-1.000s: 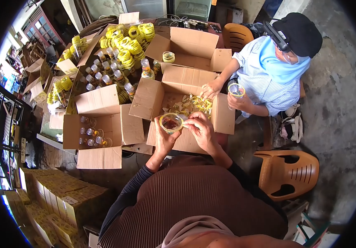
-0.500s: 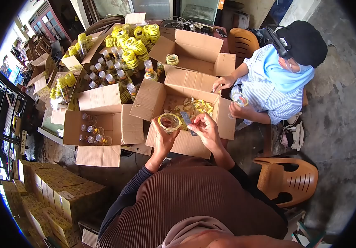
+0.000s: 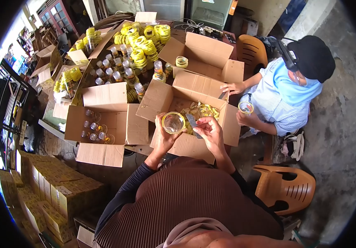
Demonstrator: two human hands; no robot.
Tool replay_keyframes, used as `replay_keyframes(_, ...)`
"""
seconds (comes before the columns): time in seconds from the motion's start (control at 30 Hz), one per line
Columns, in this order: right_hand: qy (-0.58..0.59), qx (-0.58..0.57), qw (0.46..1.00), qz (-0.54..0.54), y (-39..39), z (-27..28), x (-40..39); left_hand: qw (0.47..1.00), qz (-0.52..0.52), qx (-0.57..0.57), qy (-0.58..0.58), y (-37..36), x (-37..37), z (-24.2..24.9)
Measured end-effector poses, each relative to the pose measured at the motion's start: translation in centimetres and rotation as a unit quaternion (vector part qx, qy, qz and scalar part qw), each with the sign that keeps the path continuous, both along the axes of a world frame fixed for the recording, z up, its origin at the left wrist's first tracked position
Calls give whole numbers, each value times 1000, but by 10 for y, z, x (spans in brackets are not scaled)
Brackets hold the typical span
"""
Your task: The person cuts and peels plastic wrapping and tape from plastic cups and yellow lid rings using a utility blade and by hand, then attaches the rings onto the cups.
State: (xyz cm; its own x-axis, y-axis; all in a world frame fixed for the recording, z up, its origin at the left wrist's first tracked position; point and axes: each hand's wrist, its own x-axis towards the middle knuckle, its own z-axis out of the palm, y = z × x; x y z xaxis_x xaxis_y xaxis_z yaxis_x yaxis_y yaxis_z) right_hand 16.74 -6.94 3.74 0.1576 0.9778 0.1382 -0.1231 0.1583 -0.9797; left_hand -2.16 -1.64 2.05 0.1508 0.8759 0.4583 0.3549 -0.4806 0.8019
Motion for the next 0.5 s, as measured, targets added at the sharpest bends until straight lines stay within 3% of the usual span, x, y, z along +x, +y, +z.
replay_keyframes(0.07,-1,-12,1000,-3,1,-1,-1,1000,-28,-5,-10,8,-11,-11)
replay_keyframes(0.27,-31,-23,999,-29,3,-20,-3,947,-51,-199,-246,29,-66,-19)
replay_keyframes(0.33,-58,-32,997,-26,1,-25,-2,940,-35,-198,-276,43,-99,-20)
replay_keyframes(0.4,-69,-50,996,-22,0,-32,-1,900,12,-302,-316,55,-145,-38)
replay_keyframes(0.5,-96,-63,993,-20,1,-45,0,889,121,-353,-264,63,-206,-52)
